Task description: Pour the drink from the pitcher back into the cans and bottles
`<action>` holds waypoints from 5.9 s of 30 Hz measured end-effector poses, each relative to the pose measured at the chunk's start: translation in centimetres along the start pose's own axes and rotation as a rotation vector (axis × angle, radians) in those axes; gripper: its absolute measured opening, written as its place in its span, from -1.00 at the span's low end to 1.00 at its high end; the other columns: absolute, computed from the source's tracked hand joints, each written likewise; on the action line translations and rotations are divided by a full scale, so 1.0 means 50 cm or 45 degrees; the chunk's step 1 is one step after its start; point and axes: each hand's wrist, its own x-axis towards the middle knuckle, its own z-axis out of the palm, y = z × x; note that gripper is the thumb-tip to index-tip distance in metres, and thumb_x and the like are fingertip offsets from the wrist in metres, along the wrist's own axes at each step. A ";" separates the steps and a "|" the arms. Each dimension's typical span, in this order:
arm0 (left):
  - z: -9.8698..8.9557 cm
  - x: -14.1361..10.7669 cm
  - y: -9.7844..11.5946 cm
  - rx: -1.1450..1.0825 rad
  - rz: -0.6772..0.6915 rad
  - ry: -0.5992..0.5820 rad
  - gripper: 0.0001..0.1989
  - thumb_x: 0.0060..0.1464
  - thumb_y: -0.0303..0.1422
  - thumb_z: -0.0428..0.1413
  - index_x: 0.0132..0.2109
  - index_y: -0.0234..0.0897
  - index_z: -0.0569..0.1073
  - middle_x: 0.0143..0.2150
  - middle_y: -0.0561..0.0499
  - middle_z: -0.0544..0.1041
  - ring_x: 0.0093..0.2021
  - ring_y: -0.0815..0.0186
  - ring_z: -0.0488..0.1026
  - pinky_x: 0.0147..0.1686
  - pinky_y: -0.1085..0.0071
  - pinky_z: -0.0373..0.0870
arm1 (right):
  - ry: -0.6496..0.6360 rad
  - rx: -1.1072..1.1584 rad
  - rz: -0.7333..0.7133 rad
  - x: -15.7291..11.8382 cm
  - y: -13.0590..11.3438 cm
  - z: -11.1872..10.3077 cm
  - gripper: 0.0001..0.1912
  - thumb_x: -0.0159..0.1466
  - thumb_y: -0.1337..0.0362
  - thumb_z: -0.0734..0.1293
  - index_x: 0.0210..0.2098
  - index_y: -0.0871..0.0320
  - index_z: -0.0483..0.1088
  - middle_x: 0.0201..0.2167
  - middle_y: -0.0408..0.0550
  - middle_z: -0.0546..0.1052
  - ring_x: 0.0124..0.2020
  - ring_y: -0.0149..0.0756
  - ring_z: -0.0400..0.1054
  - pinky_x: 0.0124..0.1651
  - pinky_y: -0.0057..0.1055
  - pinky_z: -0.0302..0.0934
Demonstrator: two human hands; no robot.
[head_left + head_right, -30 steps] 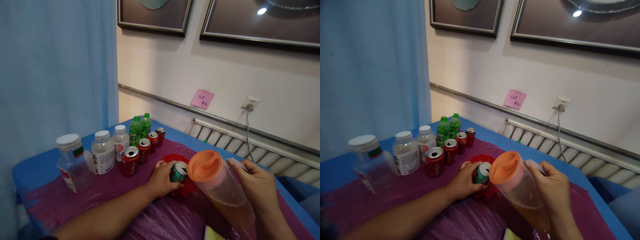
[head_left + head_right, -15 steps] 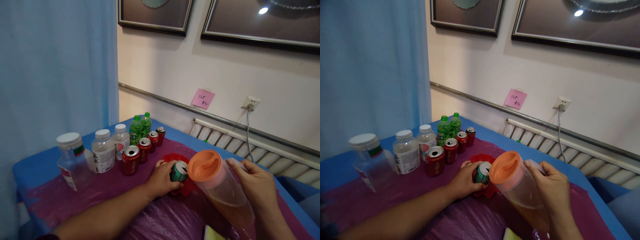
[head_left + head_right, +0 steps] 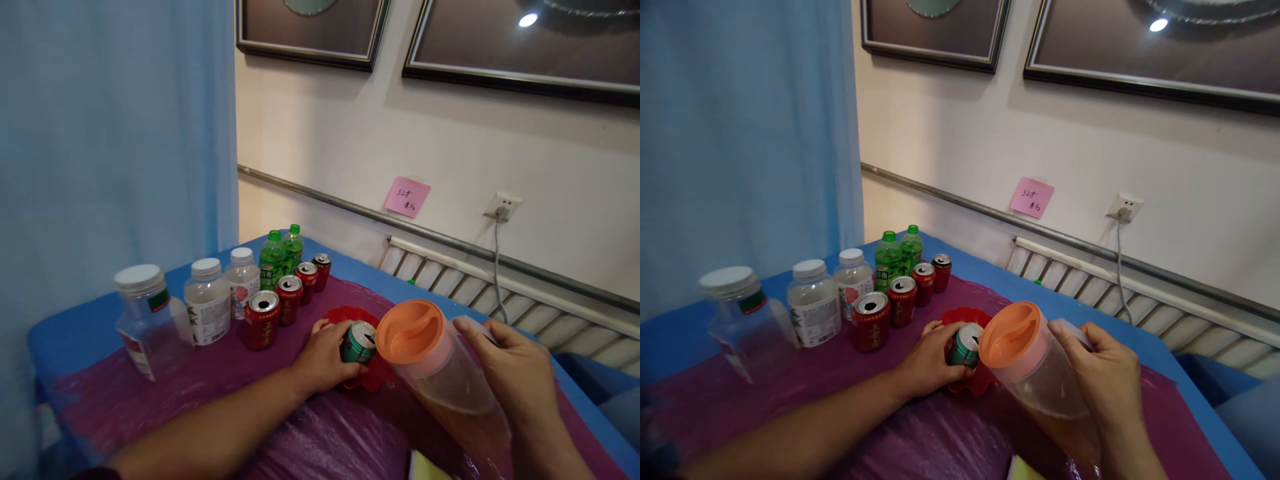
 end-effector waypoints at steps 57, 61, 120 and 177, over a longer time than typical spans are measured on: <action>-0.004 -0.001 0.005 0.045 -0.007 -0.001 -0.26 -0.25 -0.20 0.40 0.15 -0.04 0.40 0.13 0.06 0.55 0.17 0.00 0.39 0.34 0.01 -0.07 | -0.008 0.008 -0.036 0.003 0.011 0.000 -0.46 0.09 -0.19 0.37 -0.66 0.12 0.24 -0.66 -0.24 0.11 -0.58 -0.41 0.03 -0.61 -0.49 -0.07; -0.004 -0.001 0.004 0.050 0.006 -0.008 -0.26 -0.24 -0.18 0.40 0.15 -0.02 0.40 0.13 0.06 0.55 0.17 -0.01 0.39 0.34 0.00 -0.07 | 0.009 -0.013 -0.063 0.002 0.011 -0.001 -0.45 0.10 -0.19 0.36 -0.67 0.12 0.21 -0.65 -0.24 0.08 -0.58 -0.42 0.02 -0.61 -0.49 -0.08; 0.003 -0.001 -0.003 0.056 0.012 -0.004 -0.24 -0.25 -0.17 0.40 0.16 -0.05 0.39 0.13 0.04 0.55 0.14 0.02 0.41 0.33 0.01 -0.09 | -0.014 -0.013 -0.005 -0.003 0.009 -0.003 -0.44 0.07 -0.22 0.36 -0.68 0.12 0.21 -0.67 -0.23 0.09 -0.58 -0.42 0.02 -0.61 -0.49 -0.08; -0.004 -0.004 -0.001 0.122 -0.026 0.029 -0.24 -0.27 -0.21 0.41 0.15 -0.01 0.41 0.17 0.03 0.53 0.17 -0.04 0.40 0.34 -0.05 -0.04 | -0.036 0.058 -0.098 0.010 0.017 0.014 -0.42 0.10 -0.20 0.36 -0.66 0.10 0.08 -0.64 -0.25 0.05 -0.58 -0.43 0.03 -0.60 -0.52 -0.05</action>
